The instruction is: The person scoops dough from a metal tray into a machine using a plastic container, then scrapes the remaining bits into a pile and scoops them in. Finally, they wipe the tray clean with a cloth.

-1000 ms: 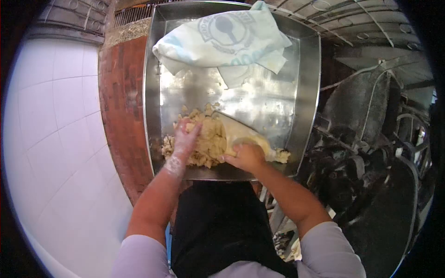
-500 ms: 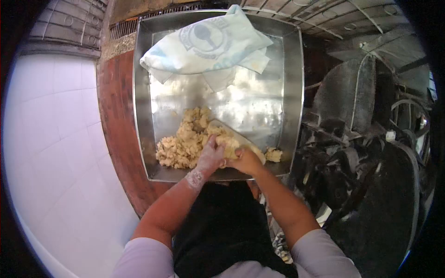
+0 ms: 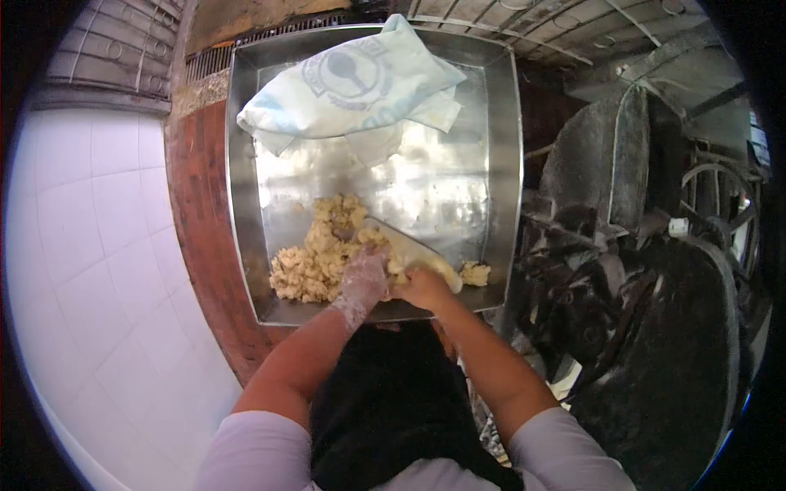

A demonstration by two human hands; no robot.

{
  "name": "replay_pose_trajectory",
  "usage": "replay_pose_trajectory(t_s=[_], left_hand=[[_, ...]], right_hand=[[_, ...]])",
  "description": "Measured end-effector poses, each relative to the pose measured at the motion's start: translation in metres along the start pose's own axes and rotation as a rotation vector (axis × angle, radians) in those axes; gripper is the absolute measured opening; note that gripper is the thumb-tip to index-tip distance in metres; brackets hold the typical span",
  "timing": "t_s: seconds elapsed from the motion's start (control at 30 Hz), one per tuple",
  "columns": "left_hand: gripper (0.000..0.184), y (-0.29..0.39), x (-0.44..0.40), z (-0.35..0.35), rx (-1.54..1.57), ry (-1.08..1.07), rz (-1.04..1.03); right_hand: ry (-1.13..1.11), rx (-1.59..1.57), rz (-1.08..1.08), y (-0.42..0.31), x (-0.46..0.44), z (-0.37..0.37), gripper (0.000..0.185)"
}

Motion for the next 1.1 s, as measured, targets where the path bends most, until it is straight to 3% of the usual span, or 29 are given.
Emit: replay_pose_trajectory(t_s=[0.07,0.13,0.17,0.23,0.37,0.43,0.5,0.53,0.6,0.67,0.73,0.8,0.83,0.87,0.9,0.93,1.0,1.03,1.07,1.1], left_hand=[[0.067,0.000,-0.008,-0.001,0.010,0.033,-0.034],[0.067,-0.001,-0.011,0.001,0.130,-0.109,0.043],[0.067,0.000,-0.010,0.007,0.119,-0.099,0.036],[0.058,-0.005,0.002,0.007,0.403,-0.034,0.062],[0.064,-0.041,0.029,0.034,0.642,0.180,0.040],[0.070,-0.070,0.046,0.055,0.954,0.287,0.307],[0.072,-0.062,0.059,0.081,1.063,0.349,0.334],[0.075,-0.049,0.067,0.098,1.177,0.404,0.387],[0.077,-0.023,0.070,0.115,1.150,0.317,0.372],[0.078,-0.024,0.075,0.107,1.551,0.485,0.552],[0.076,0.038,0.079,0.144,1.566,0.375,0.432],[0.073,0.101,0.079,0.179,1.598,0.328,0.055],[0.073,0.118,0.080,0.187,1.597,0.272,-0.013],[0.068,0.138,0.081,0.211,1.186,0.227,-0.314],[0.064,0.170,0.083,0.230,0.759,0.204,-0.599],[0.064,0.197,0.088,0.242,0.750,0.170,-0.683],[0.061,0.250,0.116,0.257,0.153,0.095,-0.844],[0.061,0.269,0.124,0.267,0.135,0.088,-0.895],[0.063,0.285,0.132,0.275,0.426,-0.015,-0.914],[0.065,0.298,0.141,0.284,0.713,-0.131,-0.907]], right_hand=[[-0.002,0.000,-0.018,-0.002,0.003,0.003,0.051],[0.003,0.003,-0.022,-0.002,0.003,0.001,0.051],[0.115,-0.028,0.008,0.002,0.003,0.000,0.051],[0.245,-0.075,0.043,0.002,0.013,0.010,0.050],[0.188,-0.197,-0.002,0.018,0.029,0.021,0.050],[0.189,-0.225,0.013,0.018,0.045,0.030,0.049],[0.024,-0.505,-0.031,0.015,0.070,0.038,0.043],[0.052,-0.507,-0.022,0.011,0.085,0.045,0.043],[-0.094,-1.032,0.058,-0.003,0.118,0.050,0.039],[-0.055,-1.077,-0.096,-0.010,0.163,0.067,0.039],[0.026,-0.998,0.001,0.000,0.163,0.061,0.036],[0.084,-0.900,0.155,-0.033,0.222,0.099,0.035],[0.132,-0.968,0.237,-0.034,0.226,0.101,0.035],[0.186,-1.030,0.327,-0.035,0.232,0.102,0.035],[0.208,-0.861,0.244,-0.032,0.240,0.106,0.035],[0.227,-0.702,0.146,-0.029,0.254,0.112,0.036],[0.320,-0.793,0.222,-0.045,0.319,0.143,0.034],[0.332,-0.867,0.187,-0.041,0.325,0.146,0.036],[0.269,-1.061,0.198,-0.033,0.337,0.144,0.036],[0.300,-1.021,0.152,-0.031,0.356,0.150,0.035]])
Point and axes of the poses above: each hand's wrist, its own x-axis away from the middle knuckle, its own z-axis out of the back of the hand, y = z × x, the point moved 8 cm from there along -x, towards the middle knuckle, and after that the axes turned 11 degrees about -z, right-handed, at the moved point
